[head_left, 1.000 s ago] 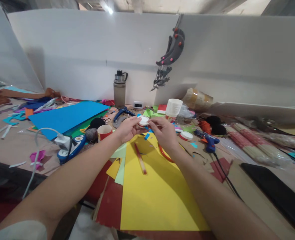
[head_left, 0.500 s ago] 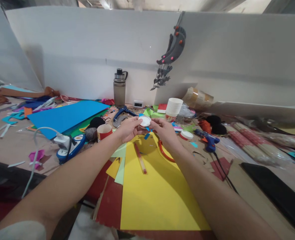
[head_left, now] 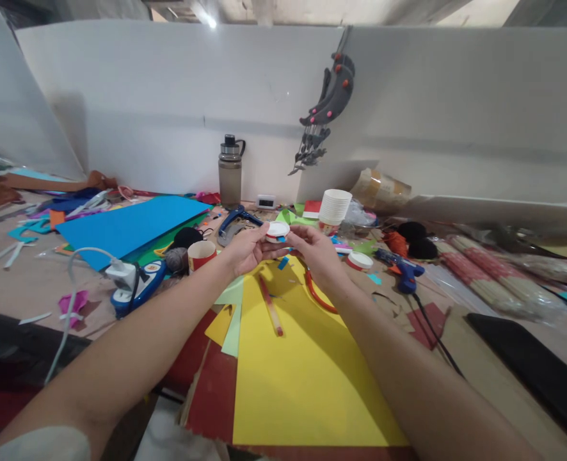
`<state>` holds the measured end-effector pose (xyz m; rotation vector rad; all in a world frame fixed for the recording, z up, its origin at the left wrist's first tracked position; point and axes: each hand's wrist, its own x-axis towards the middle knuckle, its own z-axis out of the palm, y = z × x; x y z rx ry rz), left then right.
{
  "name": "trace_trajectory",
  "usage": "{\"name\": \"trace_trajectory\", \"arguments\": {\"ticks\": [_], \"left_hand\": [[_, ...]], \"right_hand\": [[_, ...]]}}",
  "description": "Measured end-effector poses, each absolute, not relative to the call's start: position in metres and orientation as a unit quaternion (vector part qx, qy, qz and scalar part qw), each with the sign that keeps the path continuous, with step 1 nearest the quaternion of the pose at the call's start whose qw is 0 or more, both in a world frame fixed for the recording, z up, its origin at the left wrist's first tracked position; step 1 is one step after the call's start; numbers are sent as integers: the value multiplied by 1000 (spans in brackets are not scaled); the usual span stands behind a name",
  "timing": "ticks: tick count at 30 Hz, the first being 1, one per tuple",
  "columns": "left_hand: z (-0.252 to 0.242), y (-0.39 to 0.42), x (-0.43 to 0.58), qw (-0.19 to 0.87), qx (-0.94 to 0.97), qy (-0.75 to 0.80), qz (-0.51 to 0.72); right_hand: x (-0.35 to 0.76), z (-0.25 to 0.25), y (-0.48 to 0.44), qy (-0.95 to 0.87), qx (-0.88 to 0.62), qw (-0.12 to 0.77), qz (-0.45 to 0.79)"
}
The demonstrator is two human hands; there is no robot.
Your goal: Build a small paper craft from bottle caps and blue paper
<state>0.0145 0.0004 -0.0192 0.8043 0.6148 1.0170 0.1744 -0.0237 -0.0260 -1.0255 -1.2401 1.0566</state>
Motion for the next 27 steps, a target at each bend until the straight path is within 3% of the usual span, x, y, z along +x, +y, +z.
{"name": "trace_trajectory", "arguments": {"ticks": [10,21,27], "left_hand": [[-17,0,12,735,390,290,473],[-22,2,15,640,464,307,531],[-25,2,18,639,462,300,537]], "right_hand": [[177,-34,-16,-568,-421,566,423],[174,-33,-21,-572,-460,534,419],[170,-30,-27,-532,-441,545,476]]}}
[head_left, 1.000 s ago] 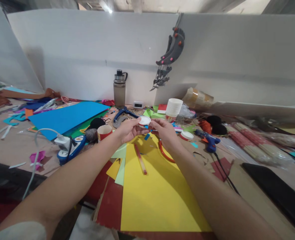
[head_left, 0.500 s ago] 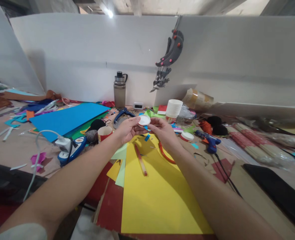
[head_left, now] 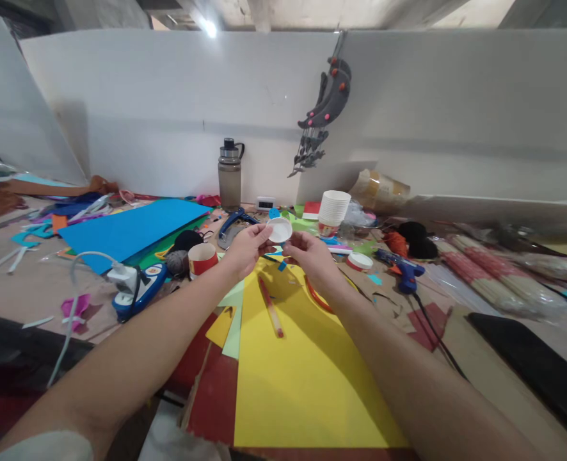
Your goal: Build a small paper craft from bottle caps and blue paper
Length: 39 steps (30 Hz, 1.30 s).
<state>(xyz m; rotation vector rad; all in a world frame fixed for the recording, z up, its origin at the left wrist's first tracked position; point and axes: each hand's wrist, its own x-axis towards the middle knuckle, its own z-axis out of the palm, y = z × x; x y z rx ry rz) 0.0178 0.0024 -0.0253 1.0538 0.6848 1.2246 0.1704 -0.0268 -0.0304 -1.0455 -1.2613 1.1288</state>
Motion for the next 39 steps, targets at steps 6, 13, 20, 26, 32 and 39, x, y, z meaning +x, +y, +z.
{"name": "trace_trajectory", "arguments": {"ticks": [6,13,20,26,32,39], "left_hand": [[-28,2,18,635,468,285,544],[-31,3,17,687,411,292,524],[-31,5,15,693,375,295,540],[-32,4,17,689,399,286,533],[-33,2,20,686,410,282,531],[-33,0,19,699,387,286,529]], "right_hand": [[166,-29,-31,-498,-439,557,499],[166,-27,-32,-477,-437,552,527],[166,-23,-32,-433,-411,539,594],[164,-25,-34,-442,-424,544,574],[163,-26,-34,-462,-437,557,535],[162,-29,-34,-468,-444,551,529]]}}
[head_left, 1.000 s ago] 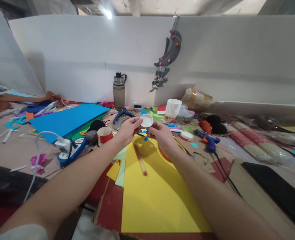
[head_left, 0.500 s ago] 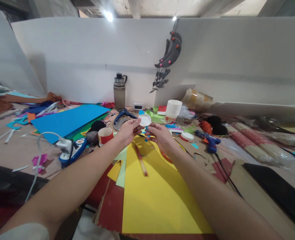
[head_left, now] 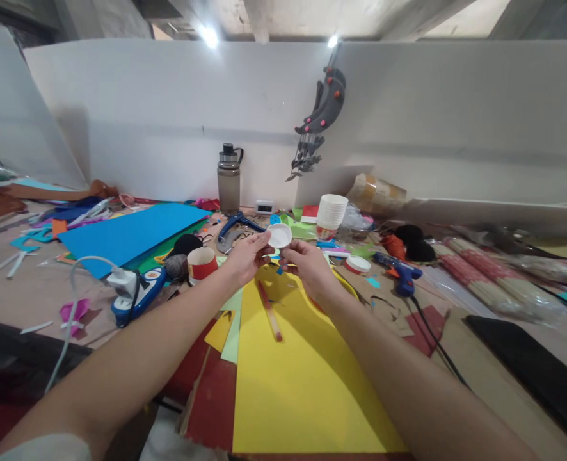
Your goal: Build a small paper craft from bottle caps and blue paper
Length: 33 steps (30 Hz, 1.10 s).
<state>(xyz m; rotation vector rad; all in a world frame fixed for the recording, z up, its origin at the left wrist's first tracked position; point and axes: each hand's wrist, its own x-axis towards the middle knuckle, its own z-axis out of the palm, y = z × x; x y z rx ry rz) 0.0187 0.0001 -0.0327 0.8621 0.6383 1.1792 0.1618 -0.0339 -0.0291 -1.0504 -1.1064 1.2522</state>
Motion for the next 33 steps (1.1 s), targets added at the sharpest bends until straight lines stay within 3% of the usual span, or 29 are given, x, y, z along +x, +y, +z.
{"name": "trace_trajectory", "arguments": {"ticks": [10,16,33], "left_hand": [[-34,-5,24,652,431,280,558],[-33,-1,17,571,481,324,581],[-29,-5,11,497,597,332,535]], "right_hand": [[162,-34,-31,-473,-456,562,502],[165,-28,-33,-511,-448,577,453],[170,-26,-28,-540,-447,594,395]]}}
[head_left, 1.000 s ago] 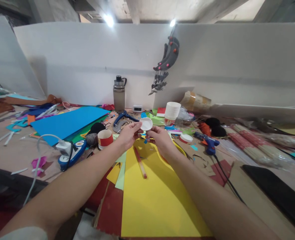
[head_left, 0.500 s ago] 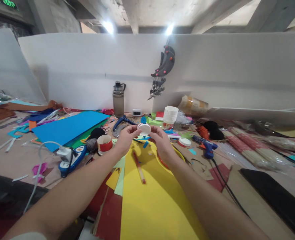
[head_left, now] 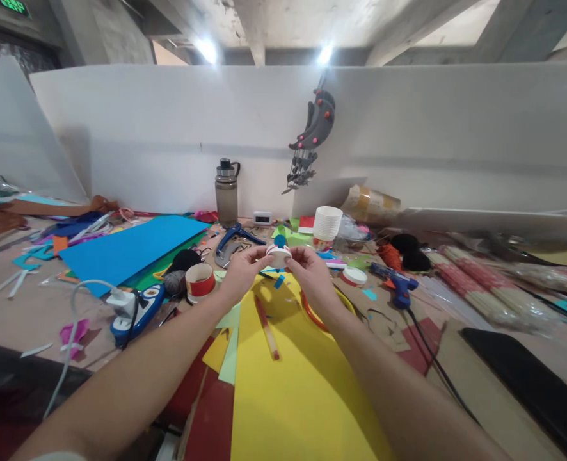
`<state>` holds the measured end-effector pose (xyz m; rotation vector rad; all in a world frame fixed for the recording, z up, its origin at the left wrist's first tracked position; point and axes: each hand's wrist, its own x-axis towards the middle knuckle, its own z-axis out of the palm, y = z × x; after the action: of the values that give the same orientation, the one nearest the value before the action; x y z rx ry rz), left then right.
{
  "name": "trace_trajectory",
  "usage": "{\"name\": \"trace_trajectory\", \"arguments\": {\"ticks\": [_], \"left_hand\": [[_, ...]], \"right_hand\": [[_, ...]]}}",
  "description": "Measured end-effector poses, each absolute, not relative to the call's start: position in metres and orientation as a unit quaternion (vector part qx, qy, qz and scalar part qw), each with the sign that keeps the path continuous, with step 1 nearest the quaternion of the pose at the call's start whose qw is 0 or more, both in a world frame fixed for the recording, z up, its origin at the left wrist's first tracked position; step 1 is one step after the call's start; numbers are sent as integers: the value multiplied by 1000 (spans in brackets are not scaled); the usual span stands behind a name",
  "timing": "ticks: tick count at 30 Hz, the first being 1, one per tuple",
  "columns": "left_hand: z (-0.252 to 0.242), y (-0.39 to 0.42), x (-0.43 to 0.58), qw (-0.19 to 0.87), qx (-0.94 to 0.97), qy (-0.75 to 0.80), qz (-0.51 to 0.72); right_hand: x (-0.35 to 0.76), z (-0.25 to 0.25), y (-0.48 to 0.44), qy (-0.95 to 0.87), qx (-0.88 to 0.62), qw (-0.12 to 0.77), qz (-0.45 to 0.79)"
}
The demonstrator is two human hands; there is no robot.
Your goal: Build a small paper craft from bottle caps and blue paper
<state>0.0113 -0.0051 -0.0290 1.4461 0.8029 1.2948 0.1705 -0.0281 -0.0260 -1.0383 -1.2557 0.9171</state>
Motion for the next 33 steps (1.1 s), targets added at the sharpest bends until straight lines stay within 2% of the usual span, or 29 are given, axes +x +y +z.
{"name": "trace_trajectory", "arguments": {"ticks": [7,10,14,17,21,28,33], "left_hand": [[-28,-9,15,532,567,313,545],[-28,-11,16,555,555,296,545],[-30,-12,17,559,564,293,533],[-29,-14,19,569,563,279,531],[-29,-14,20,593,549,246,535],[-32,-12,17,602,546,223,539],[-31,-12,17,609,543,207,540]], "right_hand": [[171,-28,-34,-576,-433,635,280],[172,-27,-36,-603,-441,626,223],[173,-25,-39,-672,-430,596,85],[175,-25,-40,-697,-418,581,40],[176,-25,-39,-692,-420,586,39],[175,-24,-38,-658,-416,616,121],[174,-24,-39,-636,-439,626,101]]}}
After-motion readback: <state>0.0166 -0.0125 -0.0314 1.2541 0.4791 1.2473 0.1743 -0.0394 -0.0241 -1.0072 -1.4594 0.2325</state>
